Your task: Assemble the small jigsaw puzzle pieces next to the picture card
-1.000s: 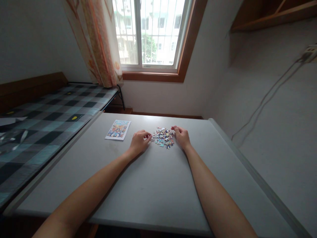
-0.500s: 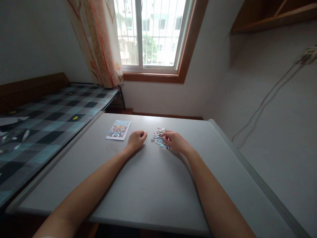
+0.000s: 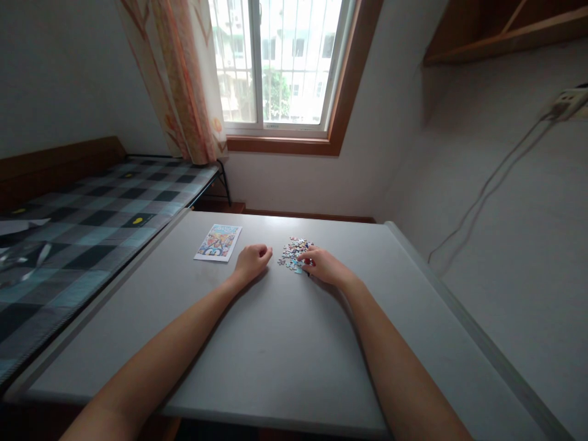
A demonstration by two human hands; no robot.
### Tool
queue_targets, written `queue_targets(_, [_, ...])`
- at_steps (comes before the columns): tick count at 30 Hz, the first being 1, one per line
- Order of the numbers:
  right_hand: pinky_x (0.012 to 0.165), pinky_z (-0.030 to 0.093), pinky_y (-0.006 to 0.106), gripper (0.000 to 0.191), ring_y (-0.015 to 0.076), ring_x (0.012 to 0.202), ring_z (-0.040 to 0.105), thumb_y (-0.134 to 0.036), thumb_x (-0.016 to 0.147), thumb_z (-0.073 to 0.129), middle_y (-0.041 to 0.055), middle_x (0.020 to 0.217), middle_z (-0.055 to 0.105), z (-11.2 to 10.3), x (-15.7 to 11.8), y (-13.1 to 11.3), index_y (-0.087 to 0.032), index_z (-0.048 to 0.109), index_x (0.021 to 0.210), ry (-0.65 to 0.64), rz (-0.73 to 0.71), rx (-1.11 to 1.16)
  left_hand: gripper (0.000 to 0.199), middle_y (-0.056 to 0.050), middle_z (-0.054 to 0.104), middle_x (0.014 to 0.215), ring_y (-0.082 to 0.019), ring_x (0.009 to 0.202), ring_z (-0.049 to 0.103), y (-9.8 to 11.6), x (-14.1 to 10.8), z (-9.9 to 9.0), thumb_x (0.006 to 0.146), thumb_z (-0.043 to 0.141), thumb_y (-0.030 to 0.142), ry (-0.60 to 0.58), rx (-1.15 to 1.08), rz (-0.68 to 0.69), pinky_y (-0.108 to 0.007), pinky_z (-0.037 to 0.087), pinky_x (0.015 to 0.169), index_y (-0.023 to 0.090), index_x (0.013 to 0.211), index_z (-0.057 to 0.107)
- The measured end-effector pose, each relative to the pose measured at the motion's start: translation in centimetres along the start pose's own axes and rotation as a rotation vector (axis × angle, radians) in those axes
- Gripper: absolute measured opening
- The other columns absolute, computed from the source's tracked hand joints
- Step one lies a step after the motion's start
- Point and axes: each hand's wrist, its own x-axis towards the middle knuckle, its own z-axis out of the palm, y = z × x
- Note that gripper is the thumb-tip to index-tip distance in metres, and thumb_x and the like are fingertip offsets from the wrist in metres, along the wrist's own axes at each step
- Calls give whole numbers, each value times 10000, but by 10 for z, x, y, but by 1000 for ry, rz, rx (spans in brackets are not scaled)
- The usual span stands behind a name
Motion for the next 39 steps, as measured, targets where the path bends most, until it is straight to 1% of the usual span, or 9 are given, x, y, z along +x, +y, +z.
queue_targets(6, [610,427,219,126,119,641,547,-223,758,644,11,727,637,-1,2,3,-171,734,830,22,32,181,417,16,411,488,-114,508,333,0,0,0,845,441,417,5,19,7,-269,198,540,187,498,420])
queue_targets(9, [566,428,231,231,124,593,547,-360,742,656,17,675,656,-3,4,11,-147,723,802,84,81,326,417,10,426,489,-120,517,345,1,-1,-1,847,439,416,-5,31,-1,-269,201,543,187,499,438])
queue_targets(13, [589,468,261,242,156,625,600,-355,697,662,56,690,697,-5,4,30,-132,718,772,283,213,413,425,12,418,486,-119,515,345,4,-2,-2,847,436,418,-6,33,-7,-269,203,548,184,491,436])
queue_targets(16, [644,491,291,254,176,657,627,-347,673,673,76,723,722,-4,3,42,-126,733,783,366,266,431,428,13,418,488,-116,510,348,4,-2,-1,845,438,419,4,23,2,-271,204,551,182,488,438])
queue_targets(22, [701,501,322,291,191,701,649,-366,670,656,86,774,741,1,5,50,-136,741,827,420,260,501,427,13,427,481,-113,491,346,-1,-1,2,855,444,417,24,30,34,-274,196,539,181,501,463])
queue_targets(26, [676,501,315,298,191,682,650,-397,636,671,80,734,730,2,6,52,-139,720,777,438,276,542,410,9,504,513,-118,494,408,1,-2,-1,881,455,428,17,32,40,-269,239,538,179,576,568])
queue_targets(30, [645,501,305,325,194,670,657,-430,596,707,80,704,723,2,8,48,-142,695,746,476,285,605,282,-27,658,743,-163,685,578,7,-8,-2,872,535,430,53,89,198,-279,372,666,192,815,676])
queue_targets(33, [600,498,289,342,187,643,655,-447,585,729,87,699,725,1,9,39,-142,683,733,494,293,670,214,-54,681,866,-202,819,609,11,-13,1,864,575,382,129,208,330,-326,398,777,200,860,688])
queue_targets(39, [540,490,266,370,188,645,664,-468,600,755,93,734,733,9,14,13,-143,693,765,507,232,834,182,-29,668,855,-158,753,612,10,-13,7,887,583,335,213,109,496,-303,433,743,195,964,670])
